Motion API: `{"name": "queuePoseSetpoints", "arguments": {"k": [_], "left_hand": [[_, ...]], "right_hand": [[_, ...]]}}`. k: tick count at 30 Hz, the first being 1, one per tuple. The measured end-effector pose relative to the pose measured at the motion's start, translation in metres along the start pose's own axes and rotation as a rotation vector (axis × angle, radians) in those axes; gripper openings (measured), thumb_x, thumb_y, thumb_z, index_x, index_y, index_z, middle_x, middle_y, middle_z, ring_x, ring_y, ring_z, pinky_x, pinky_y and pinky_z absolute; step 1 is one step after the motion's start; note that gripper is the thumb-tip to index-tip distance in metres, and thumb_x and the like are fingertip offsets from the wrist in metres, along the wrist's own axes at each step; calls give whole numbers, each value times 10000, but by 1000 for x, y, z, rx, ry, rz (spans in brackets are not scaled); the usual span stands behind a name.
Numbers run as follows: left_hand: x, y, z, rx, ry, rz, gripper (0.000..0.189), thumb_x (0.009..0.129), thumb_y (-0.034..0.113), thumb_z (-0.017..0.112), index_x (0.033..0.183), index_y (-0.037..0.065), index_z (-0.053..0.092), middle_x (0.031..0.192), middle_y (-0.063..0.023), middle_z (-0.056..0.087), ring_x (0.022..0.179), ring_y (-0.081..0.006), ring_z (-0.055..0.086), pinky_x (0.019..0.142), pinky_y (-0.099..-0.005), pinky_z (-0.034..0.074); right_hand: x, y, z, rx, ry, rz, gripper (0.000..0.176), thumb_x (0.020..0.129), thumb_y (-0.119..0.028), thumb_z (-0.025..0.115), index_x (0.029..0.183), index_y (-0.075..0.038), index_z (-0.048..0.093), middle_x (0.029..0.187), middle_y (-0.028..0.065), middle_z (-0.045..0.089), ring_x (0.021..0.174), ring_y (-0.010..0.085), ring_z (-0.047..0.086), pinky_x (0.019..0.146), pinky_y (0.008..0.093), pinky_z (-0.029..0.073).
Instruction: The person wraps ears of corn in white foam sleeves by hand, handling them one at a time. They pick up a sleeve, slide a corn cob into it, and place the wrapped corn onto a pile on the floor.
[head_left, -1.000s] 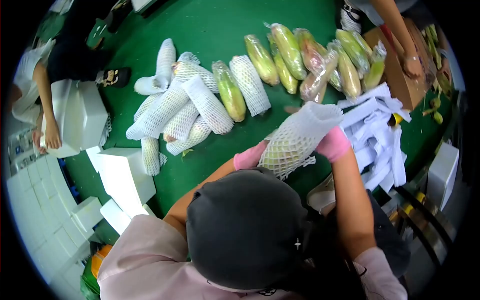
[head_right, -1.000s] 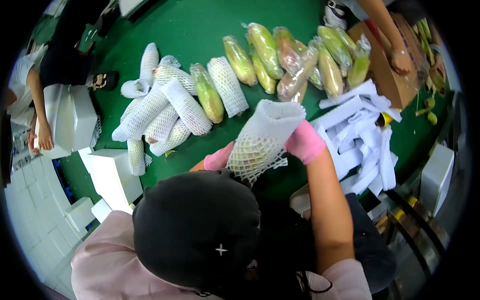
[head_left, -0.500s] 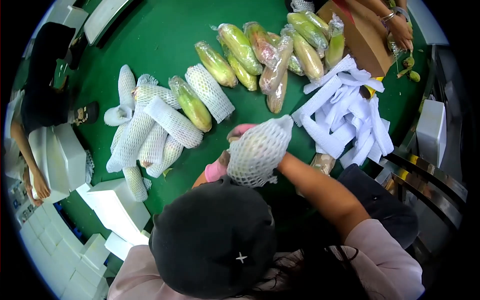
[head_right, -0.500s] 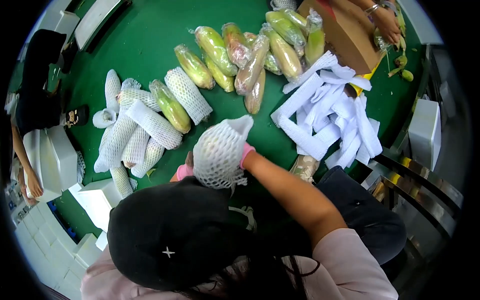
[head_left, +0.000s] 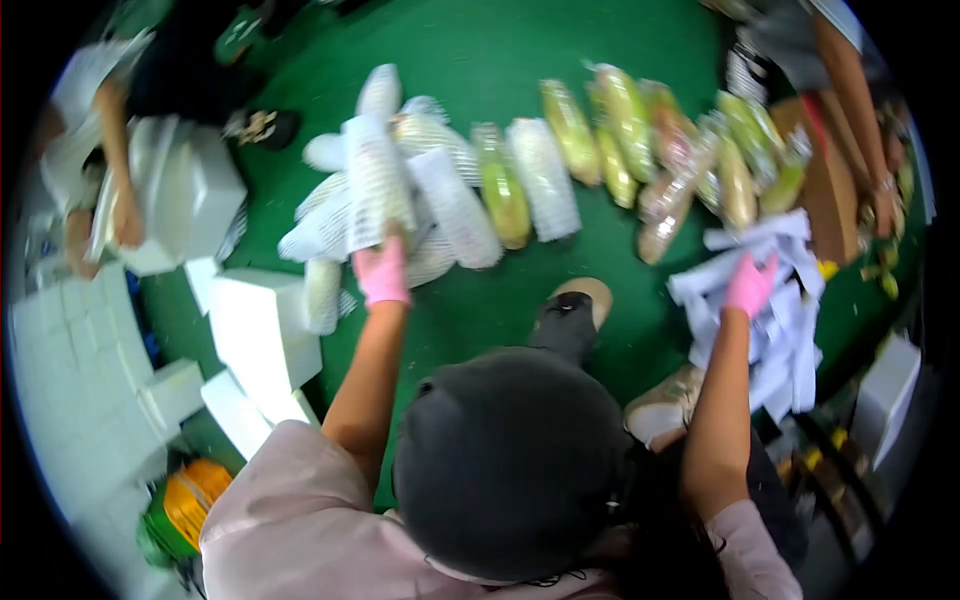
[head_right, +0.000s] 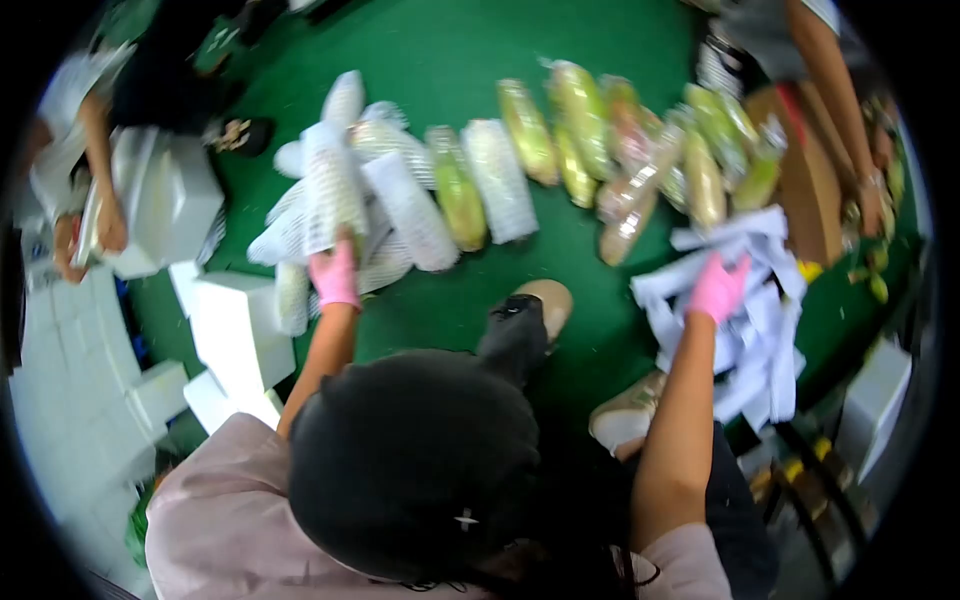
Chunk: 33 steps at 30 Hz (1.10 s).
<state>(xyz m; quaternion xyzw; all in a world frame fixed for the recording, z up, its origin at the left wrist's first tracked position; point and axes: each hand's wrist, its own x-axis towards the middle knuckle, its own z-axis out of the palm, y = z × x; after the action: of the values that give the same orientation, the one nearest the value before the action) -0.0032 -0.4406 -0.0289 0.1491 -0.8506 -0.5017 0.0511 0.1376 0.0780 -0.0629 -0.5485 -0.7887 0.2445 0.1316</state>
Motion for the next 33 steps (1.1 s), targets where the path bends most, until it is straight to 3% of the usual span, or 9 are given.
{"name": "queuePoseSetpoints", "arguments": {"k": [3, 7, 11, 14, 22, 24, 25, 29, 33], "left_hand": [[-49, 43, 10, 147, 217, 148, 733, 795, 140, 682, 1391, -73, 312, 1420, -271, 304, 1341, -389, 295, 1121, -426, 242], [-95, 125, 36, 27, 50, 465, 740, 689, 9, 681, 1373, -1, 398, 1412, -213, 370, 1320, -361, 363, 1108, -426, 286], [-58, 169, 68, -133, -354, 778, 763, 711, 139, 699, 1397, 19, 388, 1376, -213, 424, 1335, -371, 340, 1117, -444, 266], [-51, 152, 121, -645, -819, 342, 568, 945, 233, 502, 1440, 21, 319, 1416, -166, 378, 1325, -291, 387, 1110, -387, 285], [-120, 82, 186, -368, -466, -213, 542, 969, 426, 485, 1233, -47, 496, 1119, -264, 599, 1068, -396, 568, 932, -381, 426], [-111, 75, 173, -365, -719, -256, 464, 943, 390, 555, 1087, -51, 575, 941, -159, 652, 866, -254, 605, 811, -347, 464], [-107, 78, 164, -433, -879, -287, 428, 937, 364, 577, 1027, -53, 597, 884, -116, 658, 808, -193, 594, 771, -329, 468], [-79, 21, 160, -1032, -729, -1053, 370, 934, 379, 584, 1097, 47, 586, 970, -98, 655, 890, -250, 624, 859, -390, 487], [-2, 70, 102, -1034, -767, -1112, 384, 940, 360, 576, 1159, 46, 557, 1048, -123, 650, 899, -283, 627, 837, -448, 506]], "right_hand": [[-50, -50, -19, 611, 16, -90, 542, 924, -132, 546, 1425, -12, 378, 1350, 184, 524, 1182, 273, 534, 1011, 348, 402], [-135, -114, -19, 451, -170, -519, 484, 906, -47, 569, 1378, -9, 469, 1253, 116, 583, 1014, 160, 558, 892, 277, 450], [-174, -195, -36, 829, -1135, -443, 550, 857, -93, 607, 1373, 17, 452, 1155, 68, 610, 954, 130, 577, 857, 236, 447], [-170, -214, -29, 1363, -1325, 414, 547, 961, -275, 514, 1394, 34, 387, 1193, 62, 583, 999, 151, 589, 868, 254, 468], [-152, -121, 42, 415, -528, -502, 137, 882, -81, 644, 959, 31, 631, 883, 19, 602, 764, 98, 517, 713, 261, 456], [-153, -115, 44, 519, -269, -620, 118, 899, -82, 625, 947, 26, 620, 897, 32, 608, 752, 121, 527, 711, 274, 460], [-155, -114, 42, 951, -489, -7, 190, 971, -176, 531, 994, 1, 596, 935, 41, 614, 798, 166, 560, 767, 297, 469], [-156, -122, 19, 1442, -936, 740, 357, 1013, -284, 387, 1210, -28, 540, 1052, 41, 636, 940, 154, 610, 876, 315, 491], [-187, -116, 46, 229, -1606, -37, 344, 918, -338, 537, 1023, -37, 664, 966, 94, 691, 945, 233, 651, 854, 339, 494]]}}
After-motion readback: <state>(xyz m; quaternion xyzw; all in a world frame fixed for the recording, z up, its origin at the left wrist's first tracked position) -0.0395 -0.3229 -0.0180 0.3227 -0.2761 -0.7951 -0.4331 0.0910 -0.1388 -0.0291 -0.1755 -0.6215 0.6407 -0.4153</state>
